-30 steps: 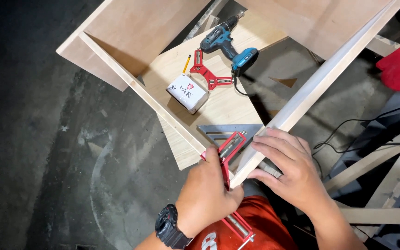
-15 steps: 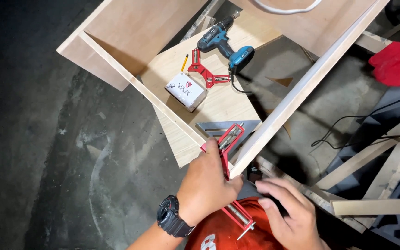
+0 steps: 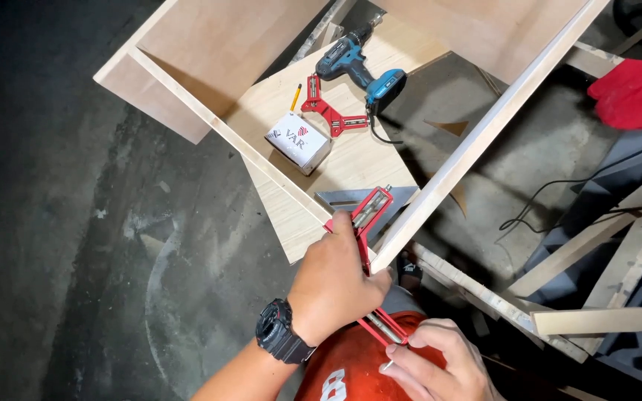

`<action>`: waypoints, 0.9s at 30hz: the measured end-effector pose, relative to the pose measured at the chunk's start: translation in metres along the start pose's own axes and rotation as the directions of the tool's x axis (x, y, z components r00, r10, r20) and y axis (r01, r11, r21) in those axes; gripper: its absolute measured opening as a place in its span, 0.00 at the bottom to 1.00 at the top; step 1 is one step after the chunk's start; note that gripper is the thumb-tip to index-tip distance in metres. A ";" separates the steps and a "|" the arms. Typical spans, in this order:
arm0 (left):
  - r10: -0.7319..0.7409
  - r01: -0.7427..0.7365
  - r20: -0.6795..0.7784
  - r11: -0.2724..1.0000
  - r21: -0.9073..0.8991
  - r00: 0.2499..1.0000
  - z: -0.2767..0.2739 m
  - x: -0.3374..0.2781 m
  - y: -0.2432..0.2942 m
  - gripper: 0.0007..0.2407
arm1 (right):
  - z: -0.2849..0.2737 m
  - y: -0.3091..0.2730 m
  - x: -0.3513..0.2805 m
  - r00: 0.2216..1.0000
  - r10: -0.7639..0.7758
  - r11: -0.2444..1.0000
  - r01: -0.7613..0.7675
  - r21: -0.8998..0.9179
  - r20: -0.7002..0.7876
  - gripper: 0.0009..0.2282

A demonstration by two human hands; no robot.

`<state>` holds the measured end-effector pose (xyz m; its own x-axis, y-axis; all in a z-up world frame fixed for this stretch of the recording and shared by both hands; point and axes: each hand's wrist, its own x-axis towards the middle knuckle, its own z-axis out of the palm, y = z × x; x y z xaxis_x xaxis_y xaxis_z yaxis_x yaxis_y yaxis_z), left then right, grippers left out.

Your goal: Assembling a wooden cabinet structure using corner clamps and a power drill to secure the joints.

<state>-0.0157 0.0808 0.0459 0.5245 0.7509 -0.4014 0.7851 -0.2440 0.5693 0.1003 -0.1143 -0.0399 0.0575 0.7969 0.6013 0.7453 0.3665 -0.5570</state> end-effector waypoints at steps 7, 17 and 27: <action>-0.004 0.004 -0.012 1.000 0.017 1.000 0.001 0.000 0.000 0.26 | 0.002 -0.007 0.004 0.995 -0.051 0.994 0.043 -0.096 -0.082 0.15; -0.026 0.026 0.008 1.000 -0.004 1.000 -0.001 -0.001 0.002 0.25 | 0.025 -0.039 -0.006 0.943 0.207 0.946 -0.260 -0.192 -0.260 0.12; 0.001 -0.002 -0.010 1.000 -0.017 1.000 0.001 0.000 -0.002 0.24 | 0.006 -0.037 0.006 0.389 0.921 0.373 -0.871 0.321 -0.014 0.12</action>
<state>-0.0171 0.0803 0.0444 0.5221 0.7569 -0.3932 0.7786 -0.2347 0.5819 0.0693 -0.1202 -0.0194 0.7179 0.6413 -0.2709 0.0145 -0.4028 -0.9152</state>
